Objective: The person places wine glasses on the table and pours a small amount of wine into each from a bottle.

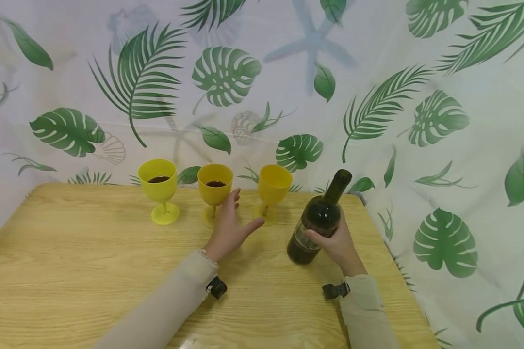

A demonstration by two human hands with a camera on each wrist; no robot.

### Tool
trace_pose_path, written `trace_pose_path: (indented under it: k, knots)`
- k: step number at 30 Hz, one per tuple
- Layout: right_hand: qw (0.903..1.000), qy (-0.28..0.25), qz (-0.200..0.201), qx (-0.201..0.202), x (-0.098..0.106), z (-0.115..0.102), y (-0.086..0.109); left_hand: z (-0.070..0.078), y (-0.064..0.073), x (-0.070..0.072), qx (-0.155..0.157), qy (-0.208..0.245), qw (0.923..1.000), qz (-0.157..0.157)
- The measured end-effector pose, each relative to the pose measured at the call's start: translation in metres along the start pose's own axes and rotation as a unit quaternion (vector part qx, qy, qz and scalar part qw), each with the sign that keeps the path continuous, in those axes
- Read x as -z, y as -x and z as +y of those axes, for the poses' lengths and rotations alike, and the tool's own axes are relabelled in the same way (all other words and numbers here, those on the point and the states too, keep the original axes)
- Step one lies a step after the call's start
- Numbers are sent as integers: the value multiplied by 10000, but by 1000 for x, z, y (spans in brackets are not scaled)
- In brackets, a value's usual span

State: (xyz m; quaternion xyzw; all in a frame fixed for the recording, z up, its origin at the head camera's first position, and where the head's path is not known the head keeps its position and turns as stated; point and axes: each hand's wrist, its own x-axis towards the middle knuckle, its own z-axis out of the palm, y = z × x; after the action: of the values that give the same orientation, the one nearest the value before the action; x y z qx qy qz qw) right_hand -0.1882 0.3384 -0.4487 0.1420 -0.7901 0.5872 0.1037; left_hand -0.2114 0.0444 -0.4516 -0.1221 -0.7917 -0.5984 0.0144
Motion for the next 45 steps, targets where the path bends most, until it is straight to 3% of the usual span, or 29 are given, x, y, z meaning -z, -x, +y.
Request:
trace_pose_path:
  k: [9, 17, 27, 38, 45]
  knots:
    - [10000, 7, -22, -24, 4, 2, 1, 13, -30, -28, 292, 219, 9993, 27]
    - [10000, 15, -91, 20, 5, 1, 1, 17, -56, -23, 303, 222, 9992, -105]
    - [9999, -8, -127, -23, 6, 1, 2, 17, -61, -22, 224, 418, 9984, -322]
    - [9999, -74, -95, -41, 4, 2, 1, 26, -61, -29, 193, 355, 9992, -56]
    - [9999, -3, -97, -52, 5, 1, 2, 18, -61, -30, 129, 404, 9990, 105]
